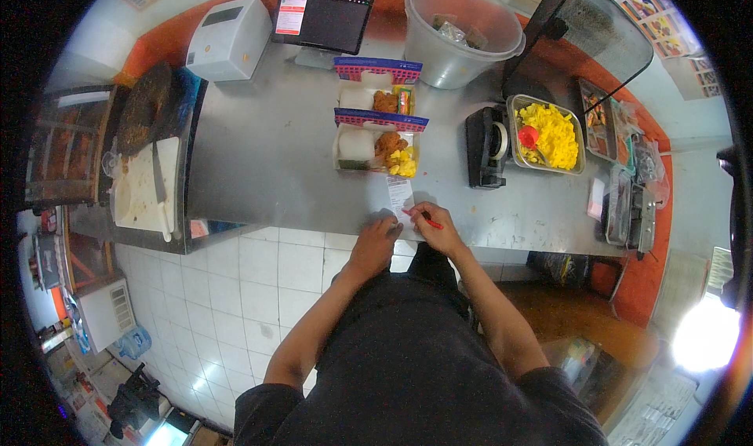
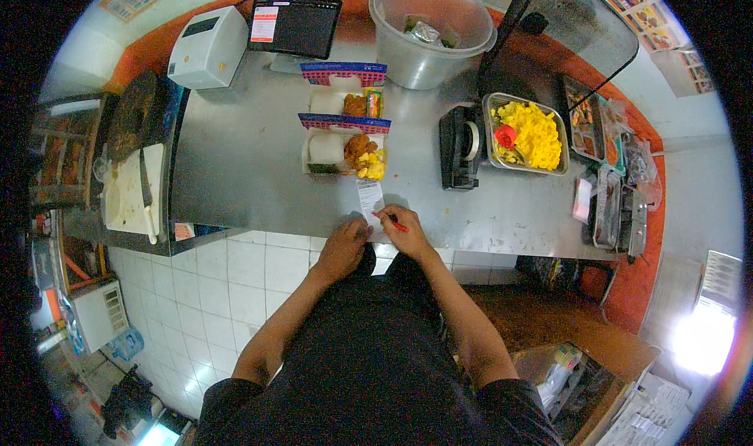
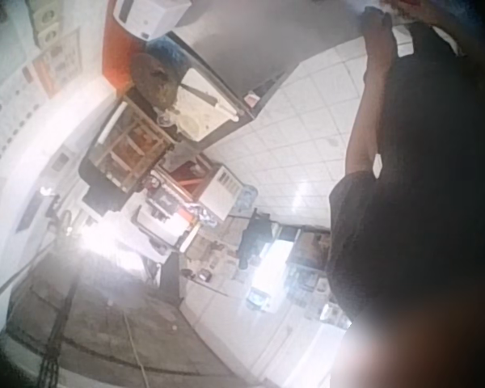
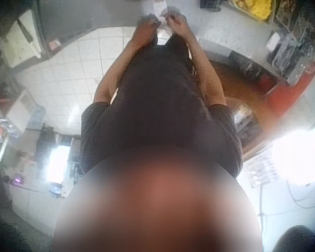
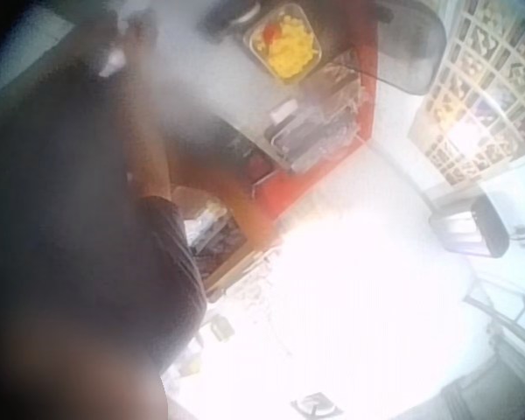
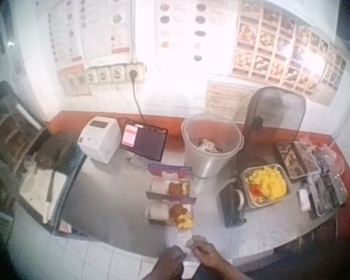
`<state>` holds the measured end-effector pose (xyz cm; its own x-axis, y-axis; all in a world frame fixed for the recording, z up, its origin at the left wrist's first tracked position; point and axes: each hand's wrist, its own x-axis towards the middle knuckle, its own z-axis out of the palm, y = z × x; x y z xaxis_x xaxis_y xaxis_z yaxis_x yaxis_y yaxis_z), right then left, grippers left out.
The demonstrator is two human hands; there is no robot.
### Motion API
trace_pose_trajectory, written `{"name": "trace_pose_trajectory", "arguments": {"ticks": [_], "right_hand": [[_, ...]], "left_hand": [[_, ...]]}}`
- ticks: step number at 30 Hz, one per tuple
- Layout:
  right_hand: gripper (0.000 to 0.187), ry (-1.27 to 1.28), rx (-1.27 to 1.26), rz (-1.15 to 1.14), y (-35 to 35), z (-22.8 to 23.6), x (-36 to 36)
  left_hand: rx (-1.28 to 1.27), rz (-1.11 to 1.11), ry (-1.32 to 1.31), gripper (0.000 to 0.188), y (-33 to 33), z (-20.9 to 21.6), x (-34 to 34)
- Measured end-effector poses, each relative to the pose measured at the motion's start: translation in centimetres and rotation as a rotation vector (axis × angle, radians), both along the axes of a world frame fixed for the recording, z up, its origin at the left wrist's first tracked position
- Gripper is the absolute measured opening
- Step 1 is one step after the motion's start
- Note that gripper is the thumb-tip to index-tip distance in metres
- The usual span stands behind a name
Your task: The person retrieves a receipt and two takeout boxes, then places them on a counter. They open a heated display case, take fried chicken pieces with tongs, and put them into the boxes. They add yellow rice and a small sauce packet to each box, then close the boxes and place the receipt inside one.
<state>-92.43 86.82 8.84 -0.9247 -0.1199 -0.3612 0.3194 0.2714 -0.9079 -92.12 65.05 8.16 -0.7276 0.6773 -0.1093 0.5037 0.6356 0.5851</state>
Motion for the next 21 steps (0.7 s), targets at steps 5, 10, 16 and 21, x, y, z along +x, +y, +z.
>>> {"name": "trace_pose_trajectory", "arguments": {"ticks": [5, 10, 16, 21], "right_hand": [[0.023, 0.12, 0.146, -0.007, 0.0, -0.1, 0.4], [0.02, 0.169, 0.185, -0.019, 0.1, 0.3, 0.3], [0.046, 0.411, 0.625, -0.071, 1.9, 3.9, -2.6], [0.062, 0.358, 0.462, -0.355, -0.3, 5.4, -9.7]], "left_hand": [[0.044, 0.012, 0.027, 0.03, -0.1, -0.6, 0.0], [0.073, -0.004, 0.05, 0.029, -0.2, -0.6, -0.2], [0.34, 0.244, -0.176, 0.025, -3.0, 1.9, -4.7], [0.364, 0.733, 0.268, 0.058, -3.2, 4.6, -15.0]]}}
